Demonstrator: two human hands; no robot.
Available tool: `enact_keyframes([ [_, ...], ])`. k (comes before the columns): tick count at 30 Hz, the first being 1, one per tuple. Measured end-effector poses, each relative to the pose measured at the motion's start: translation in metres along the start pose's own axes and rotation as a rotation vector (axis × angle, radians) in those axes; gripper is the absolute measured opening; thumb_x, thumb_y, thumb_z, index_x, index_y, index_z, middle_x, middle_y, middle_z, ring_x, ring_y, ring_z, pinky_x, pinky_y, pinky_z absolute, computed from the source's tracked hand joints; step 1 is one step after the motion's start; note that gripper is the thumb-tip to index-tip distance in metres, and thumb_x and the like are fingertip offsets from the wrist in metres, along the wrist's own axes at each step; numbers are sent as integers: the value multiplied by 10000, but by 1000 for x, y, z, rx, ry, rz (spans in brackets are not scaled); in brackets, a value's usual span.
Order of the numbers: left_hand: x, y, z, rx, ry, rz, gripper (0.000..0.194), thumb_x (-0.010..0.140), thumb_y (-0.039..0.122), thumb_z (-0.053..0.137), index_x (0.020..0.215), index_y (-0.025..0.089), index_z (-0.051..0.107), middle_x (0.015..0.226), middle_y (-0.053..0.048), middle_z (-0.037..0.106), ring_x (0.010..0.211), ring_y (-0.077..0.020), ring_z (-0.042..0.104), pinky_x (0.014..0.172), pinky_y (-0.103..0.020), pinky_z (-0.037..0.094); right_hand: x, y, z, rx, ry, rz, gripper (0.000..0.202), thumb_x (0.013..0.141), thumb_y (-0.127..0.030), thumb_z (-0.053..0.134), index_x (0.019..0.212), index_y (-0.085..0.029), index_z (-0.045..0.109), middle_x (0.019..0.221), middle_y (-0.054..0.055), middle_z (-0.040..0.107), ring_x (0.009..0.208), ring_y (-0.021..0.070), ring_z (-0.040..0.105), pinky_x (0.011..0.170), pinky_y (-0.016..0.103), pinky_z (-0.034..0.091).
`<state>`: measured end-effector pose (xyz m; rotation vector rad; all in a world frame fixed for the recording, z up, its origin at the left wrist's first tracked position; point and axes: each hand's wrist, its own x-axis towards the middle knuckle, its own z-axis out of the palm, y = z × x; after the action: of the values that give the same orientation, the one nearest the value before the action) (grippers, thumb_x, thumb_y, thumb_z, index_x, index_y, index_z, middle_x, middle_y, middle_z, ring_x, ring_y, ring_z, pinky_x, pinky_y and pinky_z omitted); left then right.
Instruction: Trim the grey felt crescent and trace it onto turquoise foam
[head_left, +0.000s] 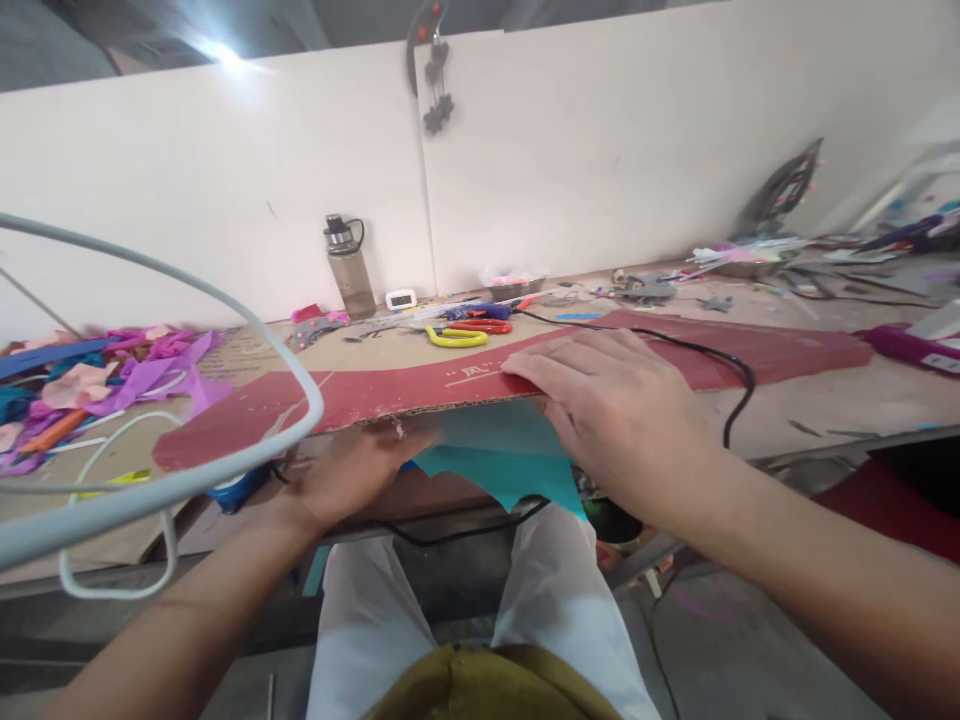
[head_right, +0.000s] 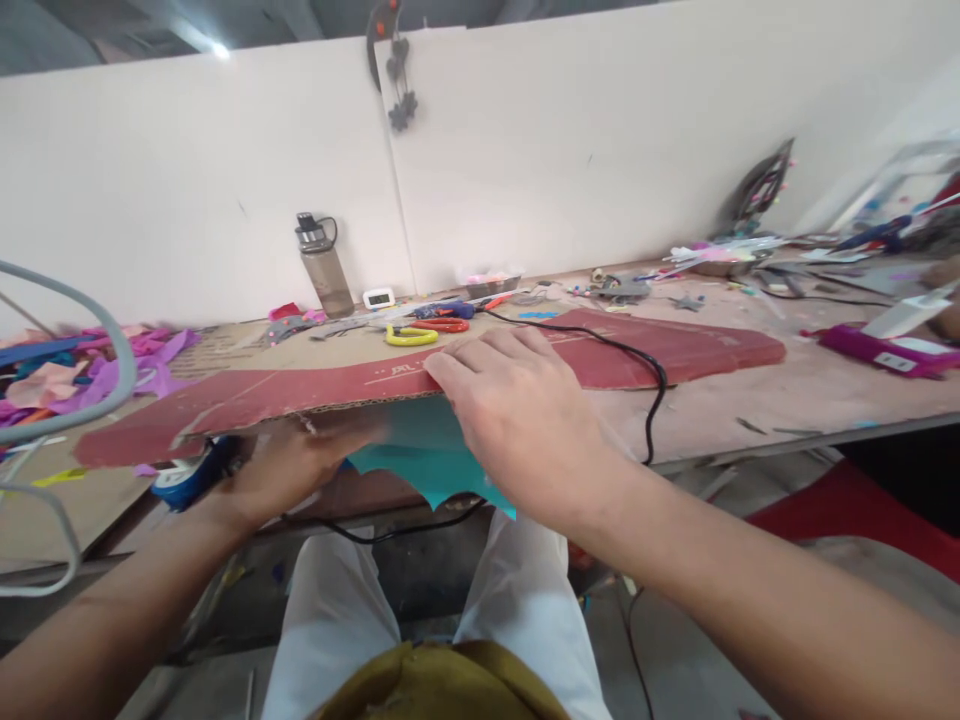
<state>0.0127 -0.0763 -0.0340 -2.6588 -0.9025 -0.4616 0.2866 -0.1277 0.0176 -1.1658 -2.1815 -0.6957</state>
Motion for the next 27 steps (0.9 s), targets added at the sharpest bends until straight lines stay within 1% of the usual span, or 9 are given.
enact_keyframes([
  [3,-7,4,1,123,47,188,509,804,-50,443,1155,244,665,1087,-16,725,888,-190,692,738,-294,537,1,0,0,48,9,-2,214,878,-115,479,972,-177,662,962,83,705,901,229,605,777,338,428],
  [5,-12,5,2,157,91,186,483,809,-37,459,1152,233,667,1101,-22,721,875,-196,690,720,-293,534,-1,-2,1,80,0,-10,192,880,-133,498,961,-179,666,943,79,706,888,223,609,755,324,438],
  [7,-16,6,3,152,84,162,455,821,-14,476,1150,237,664,1100,-22,720,832,-190,688,681,-286,524,-2,-3,2,98,6,-17,177,880,-143,511,953,-180,667,937,77,707,882,221,612,743,318,445],
  [10,-16,7,6,98,25,169,430,840,-1,469,1149,241,644,1119,-14,711,842,-171,682,694,-284,520,-2,-1,1,106,24,-19,180,883,-146,505,951,-182,667,945,76,707,883,223,618,745,324,454],
  [16,-13,11,8,3,-93,189,433,856,20,454,1192,247,607,1117,-24,698,948,-157,667,826,-284,513,8,4,-1,144,50,47,164,888,-166,518,945,-206,667,968,56,710,909,216,634,762,322,469],
  [18,-13,11,10,0,-81,150,387,857,47,478,1154,246,628,1062,-29,710,923,-154,670,830,-279,509,12,5,-2,149,58,76,153,883,-177,533,938,-215,671,963,49,712,902,218,639,756,324,473],
  [21,-10,11,10,27,11,103,307,848,64,514,1048,240,666,957,-19,724,805,-149,677,750,-262,512,16,5,-5,165,55,103,156,872,-177,544,939,-219,678,943,47,714,897,222,644,748,329,478],
  [23,-7,11,8,34,53,136,256,850,81,531,1000,234,671,926,-12,726,773,-149,675,718,-260,509,18,6,-7,181,45,109,171,861,-161,546,947,-219,682,933,48,715,893,223,647,746,331,481],
  [27,-2,11,3,12,9,305,194,901,191,523,1040,217,655,943,-20,729,786,-146,678,717,-261,516,19,7,-8,204,44,100,185,849,-139,547,940,-221,685,933,42,717,897,219,650,756,332,488],
])
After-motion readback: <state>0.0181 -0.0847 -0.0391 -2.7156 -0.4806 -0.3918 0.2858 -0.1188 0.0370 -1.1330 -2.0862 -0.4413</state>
